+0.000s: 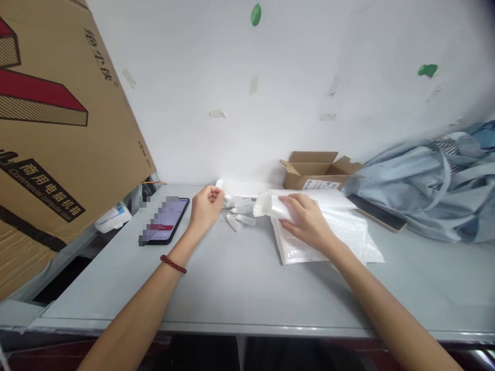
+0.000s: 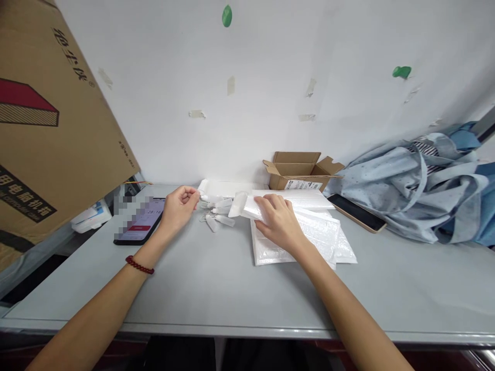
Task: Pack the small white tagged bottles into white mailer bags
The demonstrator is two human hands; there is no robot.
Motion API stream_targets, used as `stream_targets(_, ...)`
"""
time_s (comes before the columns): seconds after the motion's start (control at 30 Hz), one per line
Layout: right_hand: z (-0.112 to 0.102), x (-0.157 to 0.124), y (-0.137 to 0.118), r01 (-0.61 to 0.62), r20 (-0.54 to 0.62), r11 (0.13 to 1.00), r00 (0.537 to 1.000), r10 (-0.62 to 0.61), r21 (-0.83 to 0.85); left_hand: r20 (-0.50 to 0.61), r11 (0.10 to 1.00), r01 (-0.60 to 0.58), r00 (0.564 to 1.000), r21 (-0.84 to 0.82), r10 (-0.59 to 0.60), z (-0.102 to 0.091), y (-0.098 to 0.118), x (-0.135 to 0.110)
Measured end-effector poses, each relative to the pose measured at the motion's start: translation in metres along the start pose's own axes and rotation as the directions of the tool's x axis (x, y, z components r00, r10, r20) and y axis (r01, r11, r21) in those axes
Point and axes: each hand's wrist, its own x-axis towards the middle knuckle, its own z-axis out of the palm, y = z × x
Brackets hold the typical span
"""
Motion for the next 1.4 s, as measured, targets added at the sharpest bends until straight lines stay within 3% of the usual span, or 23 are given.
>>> stream_targets(0.2, 0.0, 0.0, 0.001, 0.0, -0.008, 1.0, 1.0, 0.0, 0.0, 0.05, 0.938, 0.05, 0.998, -0.342, -0.035, 0.001, 0.022, -0.007)
stream_targets(0.3, -0.001, 0.0, 0.0, 0.015, -0.021, 1.0, 1.0, -0.015, 0.012, 0.119, 0.901, 0.104, 0.991, -0.421, -0.059, 0.006, 0.03, -0.013)
stream_targets(0.5, -0.003, 0.0, -0.004, 0.068, -0.049, 0.996, 0.997, -0.066, 0.049, 0.216, 0.888, 0.161, 0.974, -0.431, -0.071, 0.016, 0.032, -0.024)
stream_targets(0.73, -0.003, -0.001, -0.006, 0.11, -0.082, 0.992, 0.991, -0.105, 0.067, 0.053, 0.905, 0.07, 0.997, -0.42, -0.053, 0.014, 0.035, -0.024)
stream_targets(1.0, -0.001, -0.001, -0.012, 0.16, -0.12, 0.984, 0.981, -0.15, 0.078, 0.257, 0.916, 0.105, 0.966, -0.388, -0.002, 0.025, 0.037, -0.038)
stream_targets(1.1, 0.0, -0.001, -0.016, 0.172, -0.12, 0.981, 0.98, -0.161, 0.086, 0.297, 0.965, 0.033, 0.954, -0.262, 0.048, 0.026, 0.033, -0.041)
stream_targets(1.17, -0.001, -0.001, -0.017, 0.173, -0.118, 0.982, 0.98, -0.163, 0.081, 0.2, 0.988, -0.135, 0.969, -0.07, 0.147, 0.024, 0.029, -0.039)
stream_targets(1.27, -0.003, -0.002, -0.016, 0.146, -0.124, 0.987, 0.983, -0.136, 0.073, 0.0, 0.924, -0.313, 0.947, 0.219, 0.321, 0.015, 0.019, -0.028)
stream_targets(1.33, -0.004, -0.002, -0.015, 0.118, -0.137, 0.99, 0.985, -0.107, 0.077, -0.046, 0.903, -0.277, 0.95, 0.327, 0.308, 0.006, 0.008, -0.018)
stream_targets(1.4, -0.006, -0.001, -0.013, 0.095, -0.151, 0.992, 0.985, -0.082, 0.081, 0.009, 0.868, -0.233, 0.967, 0.438, 0.255, -0.001, -0.006, -0.007)
